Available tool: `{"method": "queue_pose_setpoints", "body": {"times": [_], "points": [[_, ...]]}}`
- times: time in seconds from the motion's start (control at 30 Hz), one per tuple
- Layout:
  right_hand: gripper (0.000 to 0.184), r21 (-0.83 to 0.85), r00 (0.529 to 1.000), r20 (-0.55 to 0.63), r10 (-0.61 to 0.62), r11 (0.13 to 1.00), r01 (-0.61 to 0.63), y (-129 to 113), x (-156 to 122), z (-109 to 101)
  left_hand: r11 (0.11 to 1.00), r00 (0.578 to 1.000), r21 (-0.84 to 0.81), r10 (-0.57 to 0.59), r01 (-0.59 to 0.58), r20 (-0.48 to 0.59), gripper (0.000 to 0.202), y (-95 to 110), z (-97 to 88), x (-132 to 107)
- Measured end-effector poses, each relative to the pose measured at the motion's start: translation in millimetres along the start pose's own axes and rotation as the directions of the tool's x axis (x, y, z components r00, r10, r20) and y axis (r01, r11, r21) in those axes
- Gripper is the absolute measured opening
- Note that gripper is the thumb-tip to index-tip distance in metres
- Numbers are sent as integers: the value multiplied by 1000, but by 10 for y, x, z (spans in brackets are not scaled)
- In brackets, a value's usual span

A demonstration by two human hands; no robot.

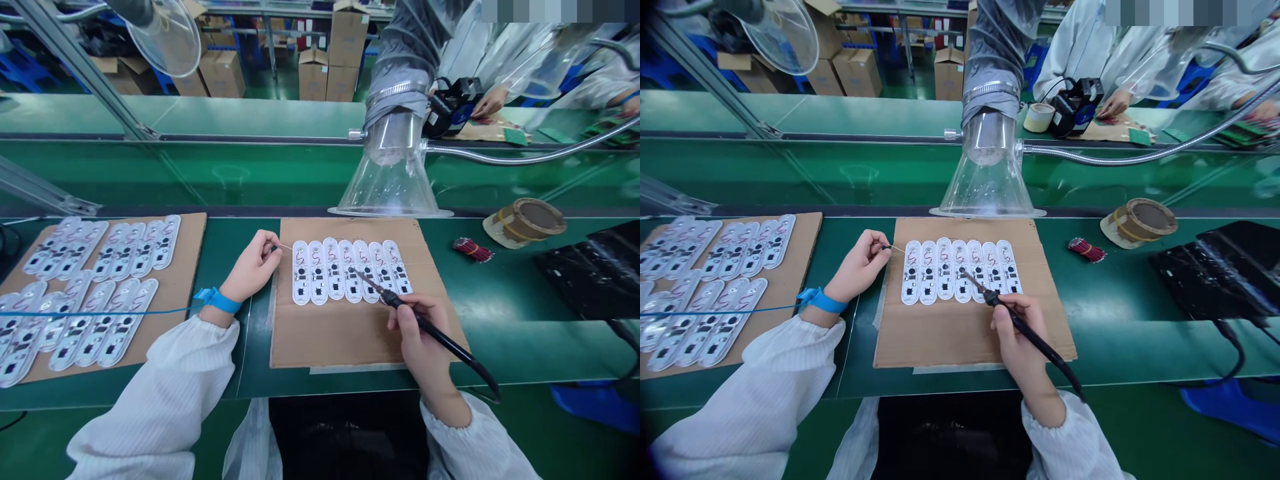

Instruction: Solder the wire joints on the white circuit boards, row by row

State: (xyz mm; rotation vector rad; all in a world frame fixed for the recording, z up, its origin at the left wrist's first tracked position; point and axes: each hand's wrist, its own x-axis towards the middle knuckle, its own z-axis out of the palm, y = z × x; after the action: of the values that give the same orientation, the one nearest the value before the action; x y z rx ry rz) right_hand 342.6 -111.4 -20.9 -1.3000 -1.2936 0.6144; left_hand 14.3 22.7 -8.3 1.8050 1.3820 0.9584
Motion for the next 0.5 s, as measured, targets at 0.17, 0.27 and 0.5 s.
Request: {"method": "queue_pose_setpoints", "body": {"times": [0.17,0.27,0.5], "points": [[32,-276,995,-100,-23,961,-5,151,172,-547,975,972,137,-151,177,-181,9,-1,-32,100],[41,-534,990,-134,-35,844,-43,236,203,-872,941,947,183,-249,286,-201,10,14,-107,90],[45,-587,995,69,-67,804,94,459,22,-1093,899,911,163,-383,406,-155,42,54,-112,-484]]}}
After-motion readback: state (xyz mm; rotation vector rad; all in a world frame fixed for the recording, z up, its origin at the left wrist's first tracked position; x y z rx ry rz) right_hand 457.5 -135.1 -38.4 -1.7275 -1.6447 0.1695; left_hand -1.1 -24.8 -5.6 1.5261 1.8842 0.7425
